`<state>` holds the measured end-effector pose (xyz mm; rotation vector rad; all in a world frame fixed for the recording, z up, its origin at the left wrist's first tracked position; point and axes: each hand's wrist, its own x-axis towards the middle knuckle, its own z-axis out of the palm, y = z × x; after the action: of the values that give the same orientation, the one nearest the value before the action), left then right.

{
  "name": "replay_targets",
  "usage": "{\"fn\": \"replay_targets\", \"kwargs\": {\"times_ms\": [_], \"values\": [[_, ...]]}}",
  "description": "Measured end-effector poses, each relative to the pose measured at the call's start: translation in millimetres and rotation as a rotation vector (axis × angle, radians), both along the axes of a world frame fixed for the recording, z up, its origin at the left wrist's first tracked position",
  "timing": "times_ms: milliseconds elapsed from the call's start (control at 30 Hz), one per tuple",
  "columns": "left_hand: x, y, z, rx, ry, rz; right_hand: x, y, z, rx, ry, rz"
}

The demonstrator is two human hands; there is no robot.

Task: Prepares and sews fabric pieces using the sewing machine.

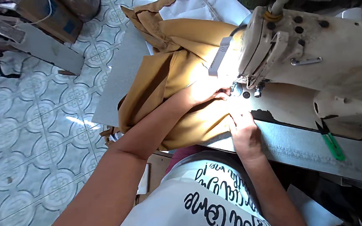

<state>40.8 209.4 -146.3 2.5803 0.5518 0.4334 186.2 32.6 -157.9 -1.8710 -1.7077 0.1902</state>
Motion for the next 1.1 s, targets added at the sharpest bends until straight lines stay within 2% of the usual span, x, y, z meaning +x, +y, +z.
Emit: {"fn": "replay_targets", "kwargs": {"times_ms": [100, 200, 333, 467, 600, 800, 867, 967, 1100], "values": [[-1, 1, 2, -0.033, -0.047, -0.060, 2, 0, 2, -0.036, 0.073, -0.015], [0, -6, 5, 0.046, -0.127, -0.079, 3, -1, 1, -0.046, 0.185, -0.012], [-1, -9, 7, 0.010, 0.014, 0.014, 2, -2, -7, 0.004, 0.244, -0.012], [1, -9, 4, -0.029, 0.042, 0.167, -3, -3, -7, 0.023, 0.064, -0.006], [2, -10, -3, 0.105, -0.021, 0.151, -10, -3, -7, 0.031, -0.109, 0.022], [2, -21, -2, 0.303, 0.043, 0.139, -9, -4, -11, 0.030, -0.265, 0.062], [5, -31, 9, 0.288, 0.105, 0.143, -7, -3, -13, 0.045, -0.312, 0.083], [13, -57, 21, 0.251, 0.381, 0.227, -5, -2, -14, 0.068, -0.374, 0.100], [12, -88, 9, 0.308, 0.433, 0.351, -5, -1, -12, 0.051, -0.385, 0.111]]}}
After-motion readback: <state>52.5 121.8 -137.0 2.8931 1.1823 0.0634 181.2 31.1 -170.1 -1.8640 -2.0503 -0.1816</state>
